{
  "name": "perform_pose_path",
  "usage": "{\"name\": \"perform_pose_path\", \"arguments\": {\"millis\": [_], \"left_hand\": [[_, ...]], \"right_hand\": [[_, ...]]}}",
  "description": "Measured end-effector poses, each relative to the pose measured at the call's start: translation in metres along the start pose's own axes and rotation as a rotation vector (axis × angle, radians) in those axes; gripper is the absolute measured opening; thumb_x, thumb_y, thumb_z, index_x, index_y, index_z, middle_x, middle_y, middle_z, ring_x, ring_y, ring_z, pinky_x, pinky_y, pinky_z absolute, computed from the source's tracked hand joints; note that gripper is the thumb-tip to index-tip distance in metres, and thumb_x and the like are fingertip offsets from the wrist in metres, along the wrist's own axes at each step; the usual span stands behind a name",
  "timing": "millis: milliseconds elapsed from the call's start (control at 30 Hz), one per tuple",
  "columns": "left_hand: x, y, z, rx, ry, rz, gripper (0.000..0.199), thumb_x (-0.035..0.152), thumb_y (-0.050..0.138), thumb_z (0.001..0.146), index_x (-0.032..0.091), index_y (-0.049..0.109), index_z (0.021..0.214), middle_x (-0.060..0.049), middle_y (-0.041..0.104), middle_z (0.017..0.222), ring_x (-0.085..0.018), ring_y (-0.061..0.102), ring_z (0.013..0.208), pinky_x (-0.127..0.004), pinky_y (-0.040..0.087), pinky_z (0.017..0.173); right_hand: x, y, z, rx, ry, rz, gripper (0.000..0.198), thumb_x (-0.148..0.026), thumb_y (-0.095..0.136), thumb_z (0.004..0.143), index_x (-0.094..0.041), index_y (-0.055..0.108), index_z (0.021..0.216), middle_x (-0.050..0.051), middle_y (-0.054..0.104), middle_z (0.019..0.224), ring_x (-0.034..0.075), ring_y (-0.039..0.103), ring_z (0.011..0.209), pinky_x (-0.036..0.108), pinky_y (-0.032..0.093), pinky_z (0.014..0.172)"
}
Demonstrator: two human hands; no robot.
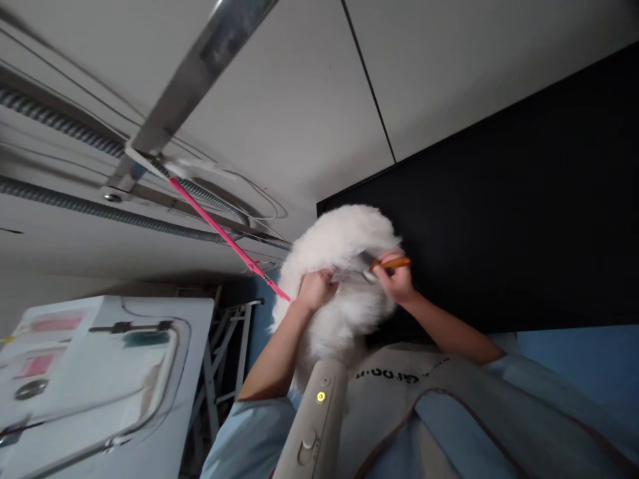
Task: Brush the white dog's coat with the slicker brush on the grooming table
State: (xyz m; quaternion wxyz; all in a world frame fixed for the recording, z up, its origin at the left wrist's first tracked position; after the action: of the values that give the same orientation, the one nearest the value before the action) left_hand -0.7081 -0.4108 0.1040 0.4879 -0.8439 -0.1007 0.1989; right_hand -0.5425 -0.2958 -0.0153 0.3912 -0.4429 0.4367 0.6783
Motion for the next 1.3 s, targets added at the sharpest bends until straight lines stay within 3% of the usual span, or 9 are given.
{"name": "perform_pose_path", "arguments": {"millis": [67,200,333,533,733,900,1033,1200,1300], "left_hand": [[0.000,0.000,0.001,-0.012,-0.017,0.028,0.028,0.024,0.051,0.095,0.016,0.074,0.109,-0.014,0.075,0.108,-0.028,0.070,0.108,-0.030,0.051,0.089],[-0.001,0.001,0.003,-0.030,-0.034,0.055,0.030,0.025,0.051,0.095,0.015,0.073,0.112,-0.014,0.075,0.108,-0.028,0.071,0.107,-0.029,0.051,0.087],[0.002,0.003,0.007,-0.013,-0.034,0.057,0.030,0.022,0.052,0.093,0.015,0.072,0.114,-0.014,0.075,0.108,-0.028,0.071,0.107,-0.029,0.051,0.087],[0.008,0.008,0.014,0.015,-0.014,0.037,0.031,0.022,0.051,0.095,0.015,0.070,0.118,-0.013,0.075,0.109,-0.027,0.071,0.108,-0.028,0.050,0.086],[0.023,0.016,0.010,0.023,-0.038,0.023,0.037,0.032,0.046,0.101,0.009,0.073,0.111,-0.018,0.075,0.101,-0.031,0.072,0.099,-0.032,0.051,0.082],[0.036,0.020,0.007,0.077,-0.054,-0.069,0.030,0.020,0.049,0.097,0.008,0.073,0.110,-0.018,0.075,0.101,-0.030,0.072,0.099,-0.032,0.051,0.085],[0.047,0.022,-0.006,0.166,-0.066,-0.190,0.031,0.020,0.044,0.100,0.010,0.072,0.109,-0.016,0.075,0.097,-0.027,0.071,0.095,-0.033,0.051,0.085],[0.088,0.050,-0.041,0.341,0.084,-0.474,0.027,0.021,0.048,0.095,0.014,0.074,0.103,-0.014,0.073,0.102,-0.027,0.067,0.103,-0.043,0.046,0.101],[0.109,0.097,-0.039,0.357,0.098,-1.071,0.032,0.031,0.046,0.097,0.015,0.072,0.103,-0.013,0.073,0.109,-0.025,0.066,0.106,-0.042,0.049,0.100]], "right_hand": [[0.010,0.000,0.004,-0.065,0.079,0.023,0.027,-0.046,0.070,0.080,-0.025,0.055,0.086,0.005,0.066,0.088,0.024,0.066,0.086,0.043,0.058,0.084],[0.020,-0.031,0.016,0.217,0.067,0.083,0.030,-0.048,0.068,0.082,-0.024,0.053,0.093,0.005,0.065,0.094,0.021,0.065,0.086,0.039,0.057,0.082],[0.027,-0.005,0.012,-0.070,0.096,0.075,0.033,-0.047,0.074,0.077,-0.023,0.056,0.089,0.004,0.066,0.087,0.021,0.065,0.079,0.037,0.056,0.077],[0.042,-0.009,0.016,0.053,0.159,0.072,0.036,-0.048,0.075,0.074,-0.023,0.056,0.091,0.005,0.068,0.091,0.021,0.066,0.084,0.036,0.056,0.080],[0.093,-0.058,0.025,0.213,0.523,0.265,0.033,-0.044,0.075,0.069,-0.023,0.051,0.078,-0.001,0.066,0.071,0.019,0.067,0.072,0.033,0.056,0.073],[0.111,0.006,-0.032,-0.464,1.036,0.604,0.025,-0.015,0.077,0.063,-0.020,0.057,0.077,0.000,0.070,0.072,0.020,0.072,0.072,0.035,0.058,0.076],[0.105,0.041,-0.060,-0.665,1.146,0.634,0.023,-0.010,0.075,0.061,-0.019,0.056,0.069,-0.002,0.065,0.061,0.017,0.068,0.062,0.033,0.058,0.073],[0.087,0.009,-0.073,-0.690,1.127,0.613,0.027,-0.017,0.081,0.055,-0.020,0.056,0.064,-0.006,0.060,0.059,0.013,0.063,0.061,0.027,0.054,0.070],[0.068,-0.029,-0.088,-0.711,1.107,0.550,0.031,-0.022,0.086,0.052,-0.019,0.058,0.064,-0.005,0.060,0.061,0.013,0.061,0.061,0.027,0.052,0.067]]}}
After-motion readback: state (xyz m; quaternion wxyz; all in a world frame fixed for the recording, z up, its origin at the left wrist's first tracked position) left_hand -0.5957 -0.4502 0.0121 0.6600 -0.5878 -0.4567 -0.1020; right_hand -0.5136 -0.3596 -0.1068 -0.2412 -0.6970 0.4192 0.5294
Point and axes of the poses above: each hand's wrist, its own z-axis towards the middle knuckle, its own y-axis out of the palm, x = y × z, the point moved 7 cm from there along z, towards the middle knuckle
